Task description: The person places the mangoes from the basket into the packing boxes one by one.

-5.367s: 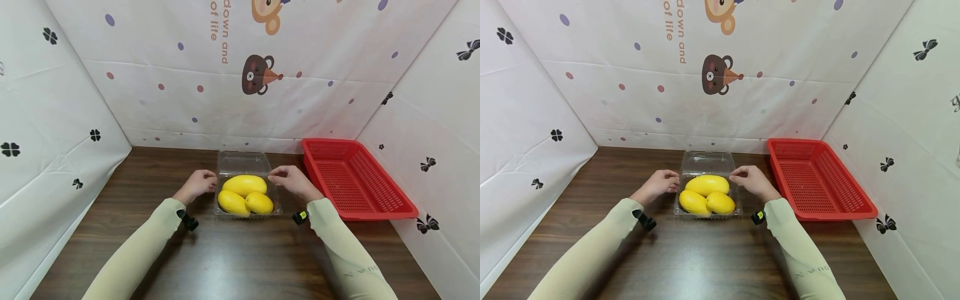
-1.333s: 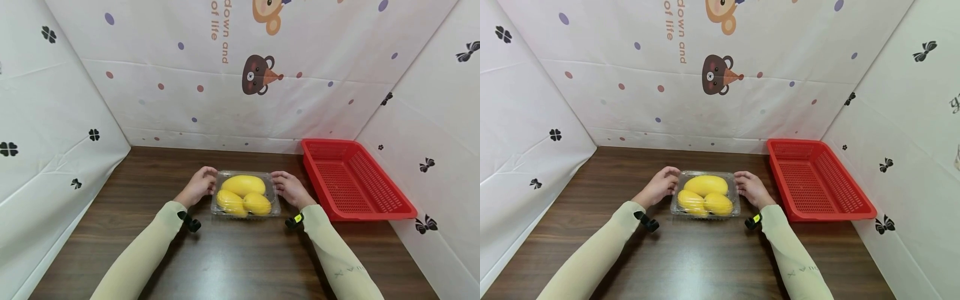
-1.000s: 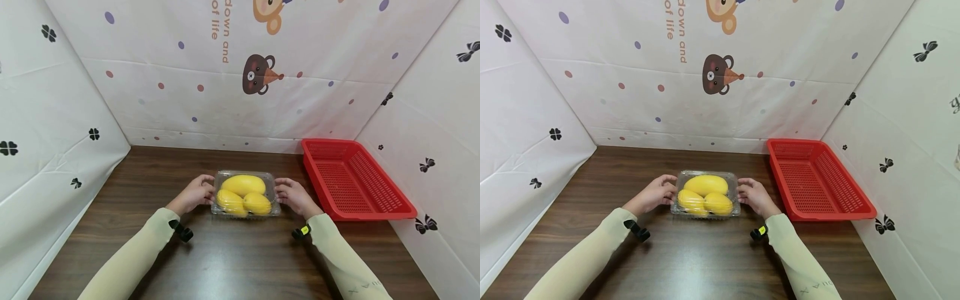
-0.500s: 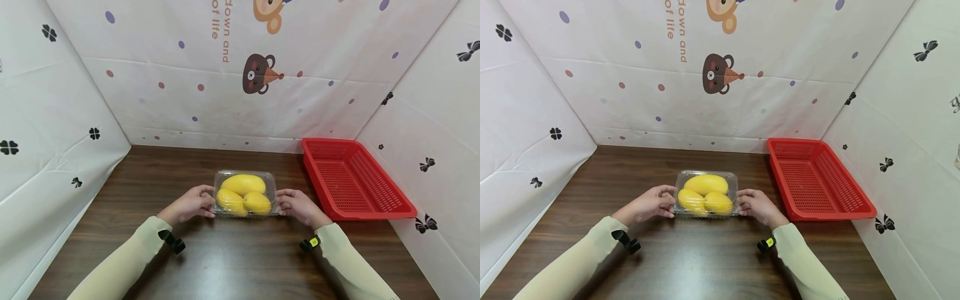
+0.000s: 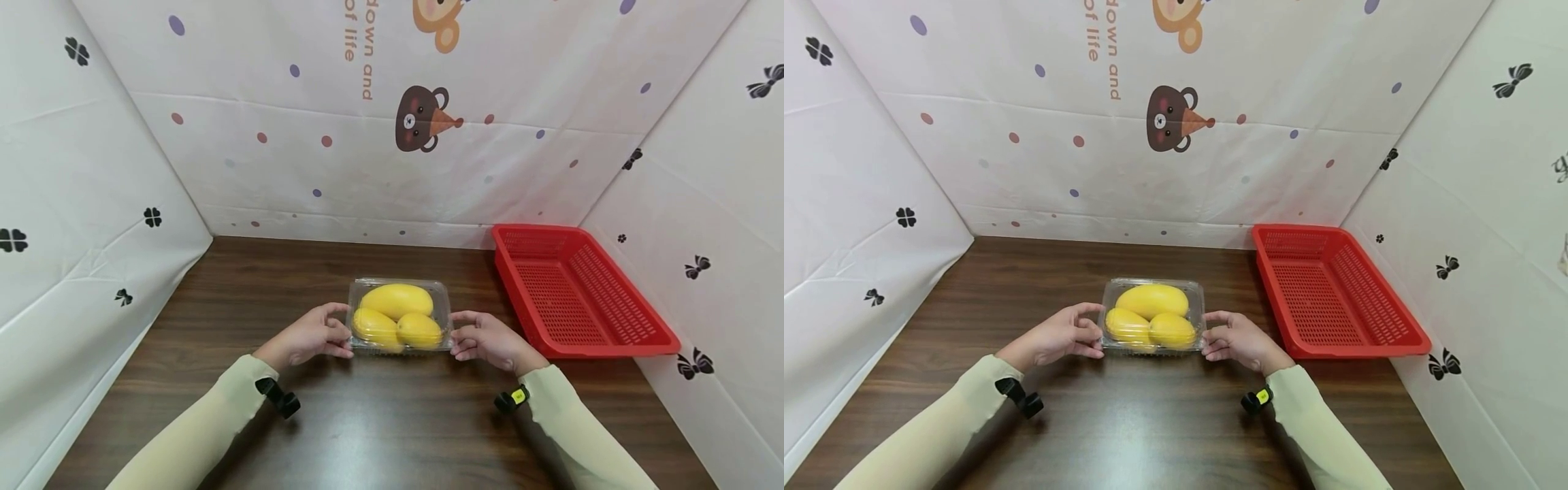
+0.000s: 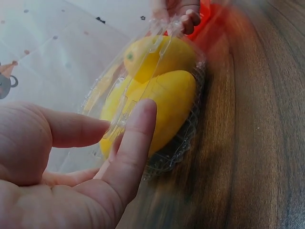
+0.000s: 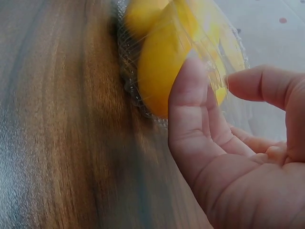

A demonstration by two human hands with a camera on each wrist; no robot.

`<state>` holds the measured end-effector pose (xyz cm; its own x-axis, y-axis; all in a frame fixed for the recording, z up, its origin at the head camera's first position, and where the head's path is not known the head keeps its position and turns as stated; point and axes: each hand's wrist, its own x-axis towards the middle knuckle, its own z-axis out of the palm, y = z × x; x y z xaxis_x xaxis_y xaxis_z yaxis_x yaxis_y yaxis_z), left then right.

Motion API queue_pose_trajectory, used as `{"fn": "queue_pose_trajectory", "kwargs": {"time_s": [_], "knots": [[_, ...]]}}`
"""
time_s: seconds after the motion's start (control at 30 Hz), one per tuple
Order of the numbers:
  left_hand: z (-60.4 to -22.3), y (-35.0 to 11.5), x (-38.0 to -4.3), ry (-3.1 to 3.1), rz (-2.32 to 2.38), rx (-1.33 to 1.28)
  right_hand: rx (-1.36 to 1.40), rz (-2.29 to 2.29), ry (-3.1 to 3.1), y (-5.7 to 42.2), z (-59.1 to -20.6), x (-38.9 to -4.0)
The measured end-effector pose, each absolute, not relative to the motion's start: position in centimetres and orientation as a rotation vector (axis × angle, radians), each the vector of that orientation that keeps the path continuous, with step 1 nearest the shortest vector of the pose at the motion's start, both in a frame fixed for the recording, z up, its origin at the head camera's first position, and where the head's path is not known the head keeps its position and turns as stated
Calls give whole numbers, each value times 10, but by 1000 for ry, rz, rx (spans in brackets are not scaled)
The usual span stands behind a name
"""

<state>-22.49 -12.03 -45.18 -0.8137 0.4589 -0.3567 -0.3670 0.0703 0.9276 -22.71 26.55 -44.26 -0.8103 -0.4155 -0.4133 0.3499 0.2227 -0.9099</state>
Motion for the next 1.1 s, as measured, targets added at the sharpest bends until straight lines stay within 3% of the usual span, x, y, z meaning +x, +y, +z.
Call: {"fn": "queue_pose_trajectory", "kwargs": {"time_s": [1.1], "knots": [[-450,-116,-222,1788,1795,82,-50,-1683,1832,266,-446,-226]]}}
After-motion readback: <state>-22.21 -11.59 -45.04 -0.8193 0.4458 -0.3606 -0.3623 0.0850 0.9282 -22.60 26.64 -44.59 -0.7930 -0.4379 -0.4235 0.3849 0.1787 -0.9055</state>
